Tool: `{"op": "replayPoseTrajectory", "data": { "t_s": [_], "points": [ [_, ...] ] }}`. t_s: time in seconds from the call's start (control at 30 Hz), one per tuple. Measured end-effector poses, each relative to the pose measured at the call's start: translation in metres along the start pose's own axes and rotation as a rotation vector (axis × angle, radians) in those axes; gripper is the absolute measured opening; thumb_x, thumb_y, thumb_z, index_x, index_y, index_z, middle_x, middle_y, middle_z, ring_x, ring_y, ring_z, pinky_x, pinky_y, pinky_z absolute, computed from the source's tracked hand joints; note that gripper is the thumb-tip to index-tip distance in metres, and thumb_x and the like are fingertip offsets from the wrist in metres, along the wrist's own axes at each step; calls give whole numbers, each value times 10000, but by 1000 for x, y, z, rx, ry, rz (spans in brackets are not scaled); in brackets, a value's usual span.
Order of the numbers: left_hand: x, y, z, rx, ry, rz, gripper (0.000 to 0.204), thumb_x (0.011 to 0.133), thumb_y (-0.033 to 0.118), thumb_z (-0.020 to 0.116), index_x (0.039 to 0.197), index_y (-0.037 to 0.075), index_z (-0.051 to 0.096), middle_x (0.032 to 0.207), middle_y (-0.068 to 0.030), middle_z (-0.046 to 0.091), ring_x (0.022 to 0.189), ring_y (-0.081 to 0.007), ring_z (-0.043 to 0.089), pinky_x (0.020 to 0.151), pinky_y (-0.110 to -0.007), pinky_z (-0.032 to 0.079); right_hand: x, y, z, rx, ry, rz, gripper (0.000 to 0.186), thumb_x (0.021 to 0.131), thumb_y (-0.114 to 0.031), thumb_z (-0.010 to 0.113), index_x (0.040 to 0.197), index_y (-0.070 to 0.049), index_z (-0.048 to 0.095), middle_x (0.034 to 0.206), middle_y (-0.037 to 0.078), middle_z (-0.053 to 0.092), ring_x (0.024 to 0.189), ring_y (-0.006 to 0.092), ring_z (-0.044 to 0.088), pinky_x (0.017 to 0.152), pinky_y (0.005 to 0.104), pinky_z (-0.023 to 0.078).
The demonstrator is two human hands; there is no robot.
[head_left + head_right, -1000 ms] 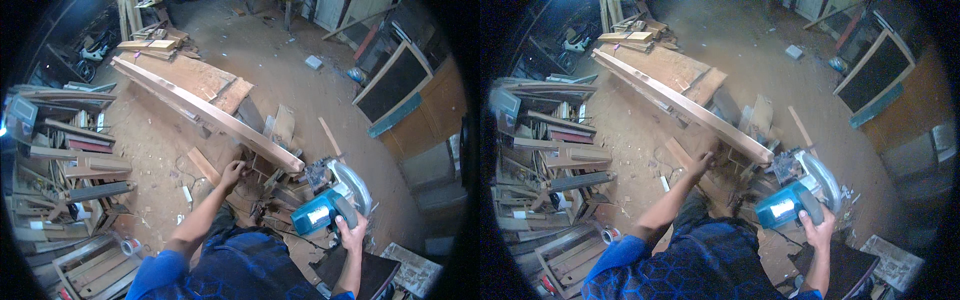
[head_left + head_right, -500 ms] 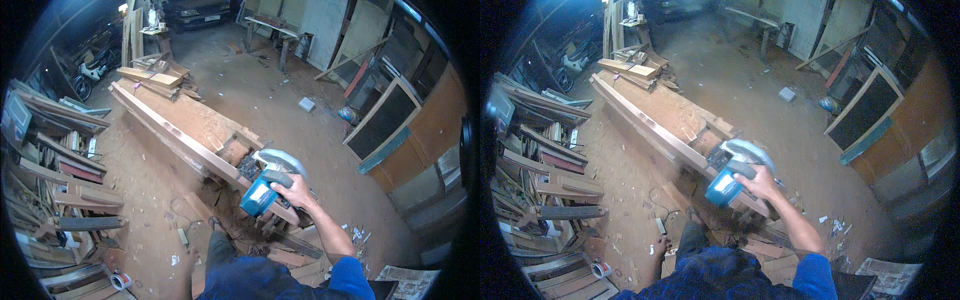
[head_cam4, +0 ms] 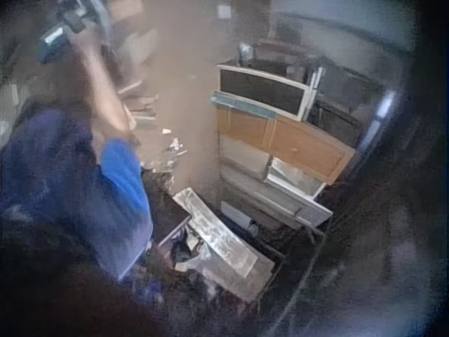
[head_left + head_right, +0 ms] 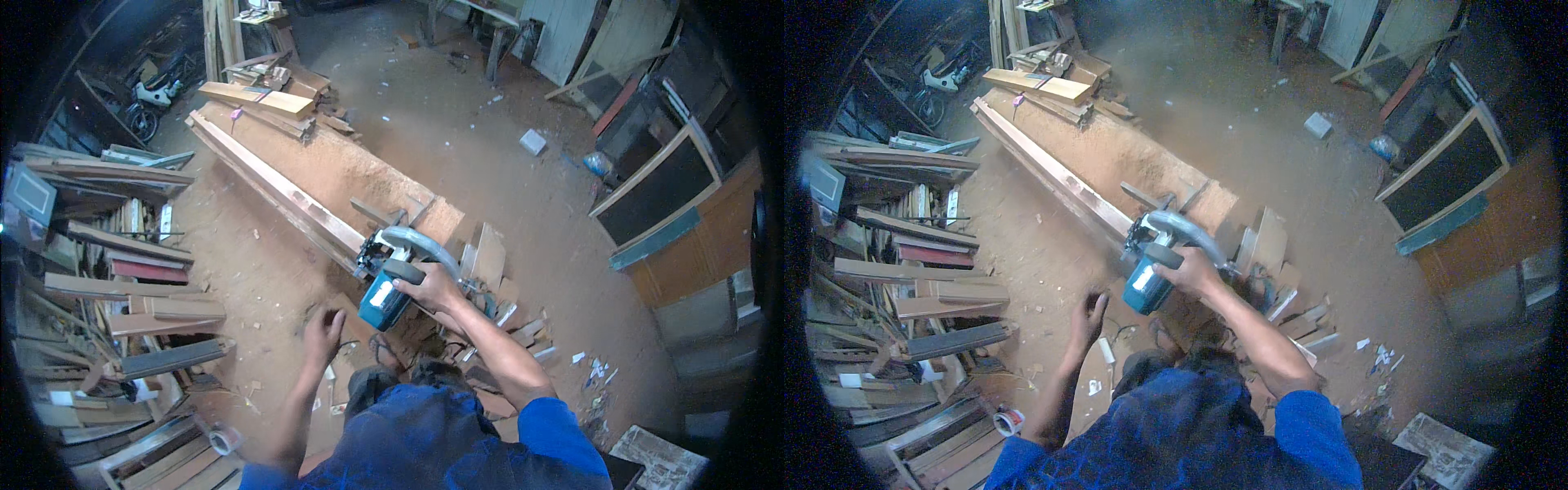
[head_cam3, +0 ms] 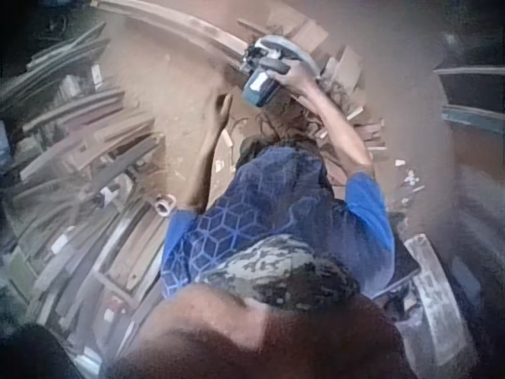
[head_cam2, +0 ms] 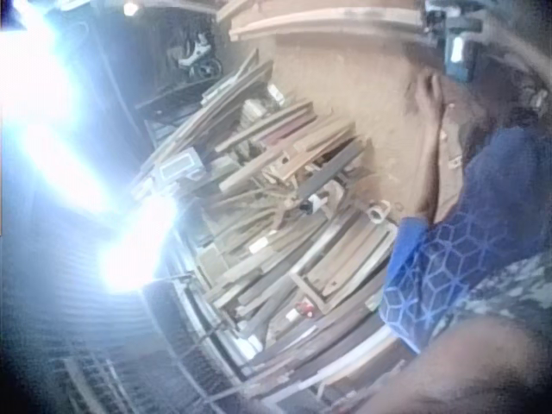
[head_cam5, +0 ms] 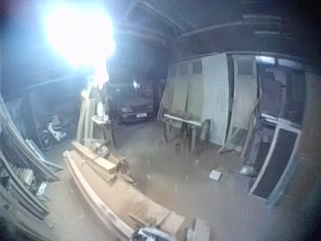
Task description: The person positions a long wooden plank on a workbench and uses a handheld circular saw to cut it. They make several cuts along the length of the plank, adjusting the wood's position between cuts. The person handles the plank and the saw throughout the process in a cluttered workshop.
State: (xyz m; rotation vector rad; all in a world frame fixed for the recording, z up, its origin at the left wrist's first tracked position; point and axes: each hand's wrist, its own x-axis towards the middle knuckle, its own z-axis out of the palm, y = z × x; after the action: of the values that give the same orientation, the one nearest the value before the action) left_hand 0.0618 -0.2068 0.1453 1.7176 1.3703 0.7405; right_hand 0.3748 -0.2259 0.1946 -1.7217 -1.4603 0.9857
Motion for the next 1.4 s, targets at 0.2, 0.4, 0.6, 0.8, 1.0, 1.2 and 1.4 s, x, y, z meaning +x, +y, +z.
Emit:
{"op": "replayPoseTrajectory", "data": {
  "t_s": [0.2, 0.4, 0.6, 0.8, 1.0, 1.2, 1.4],
  "points": [
    [58, 176, 53, 270, -66, 829, 248, 953, 179, 743, 1159, 59, 677, 1218, -156, 674, 1143, -353, 650, 974, -450, 514, -5, 10, -3, 195, 49, -128, 326, 905, -253, 789, 1149, -42, 743, 1002, 237, 735, 981, 335, 744, 850, 402, 560],
    [88, 170, 108, 807, -596, 967, 481, 974, 503, 640, 1199, 81, 690, 1217, -141, 688, 1168, -314, 639, 1013, -431, 484, -56, 93, -29, 60, 247, -366, 164, 885, -67, 755, 1014, 25, 712, 1049, 176, 701, 1000, 311, 719, 879, 387, 555],
    [74, 177, 163, 1311, -887, 872, 267, 937, 339, 651, 983, 108, 777, 932, -108, 764, 894, -260, 753, 762, -383, 571, -58, 155, -63, 163, 97, 232, 349, 920, -302, 794, 979, 31, 708, 928, 159, 725, 798, 218, 711, 729, 371, 568],
    [86, 152, 177, 1178, -817, 900, 176, 932, 189, 639, 923, 116, 799, 892, -86, 791, 824, -225, 772, 659, -361, 589, -11, 166, -65, 164, -383, 187, 226, 948, -186, 628, 997, 9, 732, 805, 128, 750, 705, 194, 733, 657, 398, 588],
    [95, 157, 181, 1158, -875, 869, 172, 923, 184, 639, 909, 119, 797, 848, -99, 786, 783, -246, 787, 651, -379, 623, -31, 173, -29, -566, 102, -122, 199, 850, -164, 666, 893, 27, 702, 876, 227, 751, 762, 337, 755, 665, 486, 587],
    [90, 179, 172, 1196, -900, 675, 172, 908, 177, 644, 902, 117, 806, 876, -115, 790, 807, -253, 791, 669, -376, 637, -35, 176, -49, 1105, -174, 612, 384, 955, -454, 786, 894, -85, 698, 800, 34, 677, 640, 124, 637, 583, 283, 494],
    [96, 193, 169, 1203, -980, 631, 179, 910, 178, 641, 889, 109, 805, 853, -110, 788, 791, -253, 790, 668, -384, 637, -39, 184, -35, -203, 310, -416, 251, 861, -126, 756, 1012, -9, 593, 944, 112, 609, 872, 247, 636, 778, 427, 530]
  ]
}}
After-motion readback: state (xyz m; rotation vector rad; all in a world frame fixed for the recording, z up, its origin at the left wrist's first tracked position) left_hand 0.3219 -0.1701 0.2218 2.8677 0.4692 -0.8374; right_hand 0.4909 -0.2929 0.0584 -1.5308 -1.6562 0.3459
